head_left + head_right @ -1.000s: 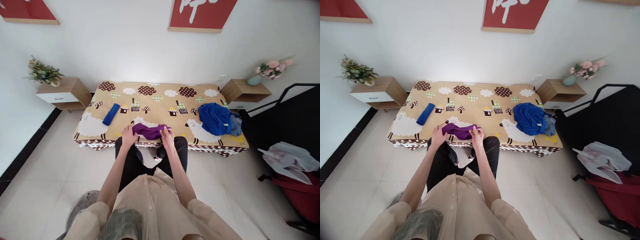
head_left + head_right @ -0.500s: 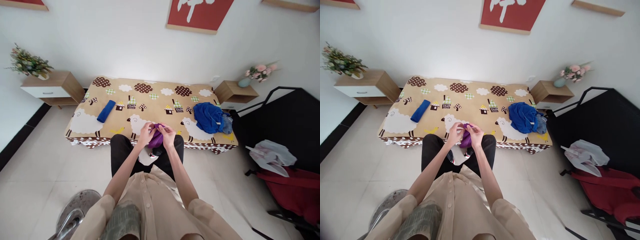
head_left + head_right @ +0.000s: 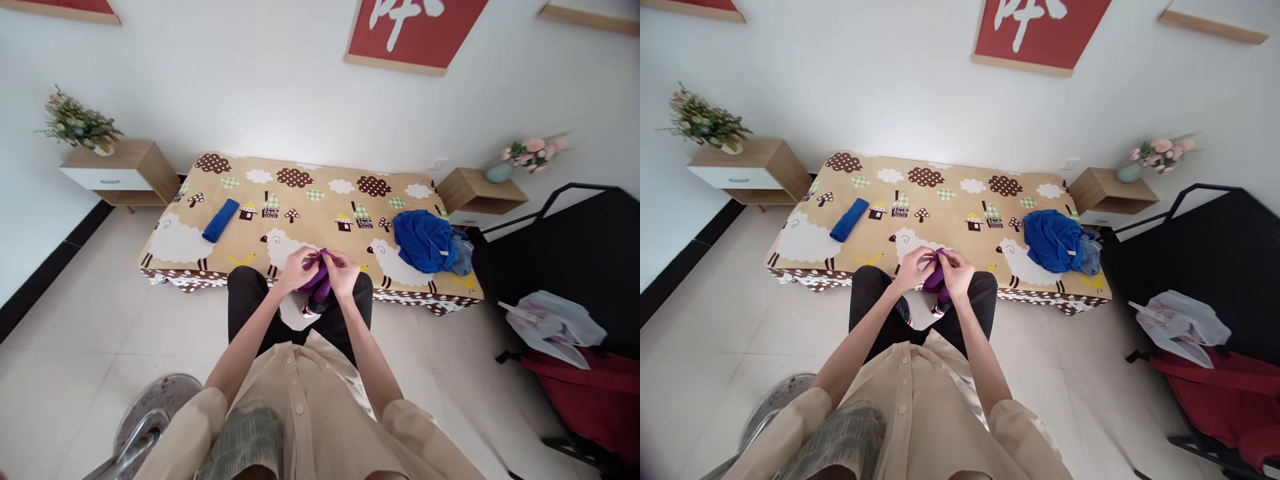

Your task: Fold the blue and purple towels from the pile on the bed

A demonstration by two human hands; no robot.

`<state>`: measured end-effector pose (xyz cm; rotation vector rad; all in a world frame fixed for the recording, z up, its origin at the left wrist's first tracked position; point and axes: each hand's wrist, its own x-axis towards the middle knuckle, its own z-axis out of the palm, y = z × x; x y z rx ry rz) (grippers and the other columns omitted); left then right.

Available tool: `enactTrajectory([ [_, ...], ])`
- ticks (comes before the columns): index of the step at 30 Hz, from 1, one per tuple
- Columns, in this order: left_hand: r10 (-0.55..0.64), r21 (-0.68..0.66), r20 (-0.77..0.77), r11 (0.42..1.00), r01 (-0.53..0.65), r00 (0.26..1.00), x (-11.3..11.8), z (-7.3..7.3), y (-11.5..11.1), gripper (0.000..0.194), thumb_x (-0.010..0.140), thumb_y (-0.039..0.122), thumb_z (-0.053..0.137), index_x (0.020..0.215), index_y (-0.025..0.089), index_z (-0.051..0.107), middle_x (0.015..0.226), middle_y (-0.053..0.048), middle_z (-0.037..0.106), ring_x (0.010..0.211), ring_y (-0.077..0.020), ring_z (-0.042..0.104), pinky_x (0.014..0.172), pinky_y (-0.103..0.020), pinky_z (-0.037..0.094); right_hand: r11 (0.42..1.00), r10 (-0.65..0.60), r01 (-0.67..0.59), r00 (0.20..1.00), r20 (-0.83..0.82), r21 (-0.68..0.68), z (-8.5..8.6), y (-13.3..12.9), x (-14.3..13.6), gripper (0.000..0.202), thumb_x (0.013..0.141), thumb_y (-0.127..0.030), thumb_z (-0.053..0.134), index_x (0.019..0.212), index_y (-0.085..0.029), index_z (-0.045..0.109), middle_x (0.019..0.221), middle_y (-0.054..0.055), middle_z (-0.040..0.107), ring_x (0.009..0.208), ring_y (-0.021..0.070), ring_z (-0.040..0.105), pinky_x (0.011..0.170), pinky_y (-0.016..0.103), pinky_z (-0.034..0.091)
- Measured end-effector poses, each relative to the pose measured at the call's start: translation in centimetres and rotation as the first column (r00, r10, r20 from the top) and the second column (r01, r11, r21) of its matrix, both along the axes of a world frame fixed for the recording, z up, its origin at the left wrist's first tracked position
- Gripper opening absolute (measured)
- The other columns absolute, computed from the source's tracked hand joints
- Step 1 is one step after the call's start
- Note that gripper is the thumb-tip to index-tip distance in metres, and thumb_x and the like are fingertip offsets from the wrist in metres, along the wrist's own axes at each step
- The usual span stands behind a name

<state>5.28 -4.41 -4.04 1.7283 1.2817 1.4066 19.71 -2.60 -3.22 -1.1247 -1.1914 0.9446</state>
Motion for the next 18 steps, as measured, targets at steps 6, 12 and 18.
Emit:
enactTrajectory([
  [6, 0.122, 0.044, -0.124, 0.992, -0.118, 0.985, -0.5, -1.0, 0.4, 0.009, 0.098, 0.022, 0.058, 0.099, 0.02, 0.067, 0.099, -0.007, 0.069, 0.087, -0.0178, 0.07, 0.082, -0.031, 0.061, 0.99, -0.109, 0.076, 0.947, 0.301, 0.121, 0.1, -0.3, -0.4, 0.03, 0.084, -0.052, 0.076, 0.08, -0.022, 0.074, 0.078, 0.004, 0.077, 0.073, 0.0223, 0.074, 0.078, 0.034, 0.061],
  [12, -0.033, -0.238, -0.358, 0.97, -0.056, 0.933, -4.5, -5.5, 1.4, 0.011, 0.093, 0.02, 0.063, 0.087, 0.019, 0.072, 0.086, -0.008, 0.071, 0.078, -0.0222, 0.068, 0.084, -0.036, 0.056, 0.96, -0.264, 0.204, 0.887, 0.378, 0.193, 1.0, 0.9, 1.4, 0.041, 0.091, -0.061, 0.067, 0.083, -0.021, 0.068, 0.069, 0.002, 0.066, 0.066, 0.0191, 0.063, 0.074, 0.033, 0.054],
  [18, 0.165, -0.313, -0.381, 0.903, -0.295, 0.91, -12.3, -5.8, 1.5, 0.021, 0.095, 0.026, 0.056, 0.089, 0.017, 0.074, 0.09, -0.013, 0.077, 0.083, -0.0258, 0.069, 0.085, -0.038, 0.055, 0.919, -0.391, 0.321, 0.813, 0.432, 0.227, 1.2, 5.0, 6.6, 0.038, 0.095, -0.057, 0.064, 0.082, -0.021, 0.06, 0.082, 0.006, 0.062, 0.077, 0.0211, 0.06, 0.084, 0.039, 0.053],
])
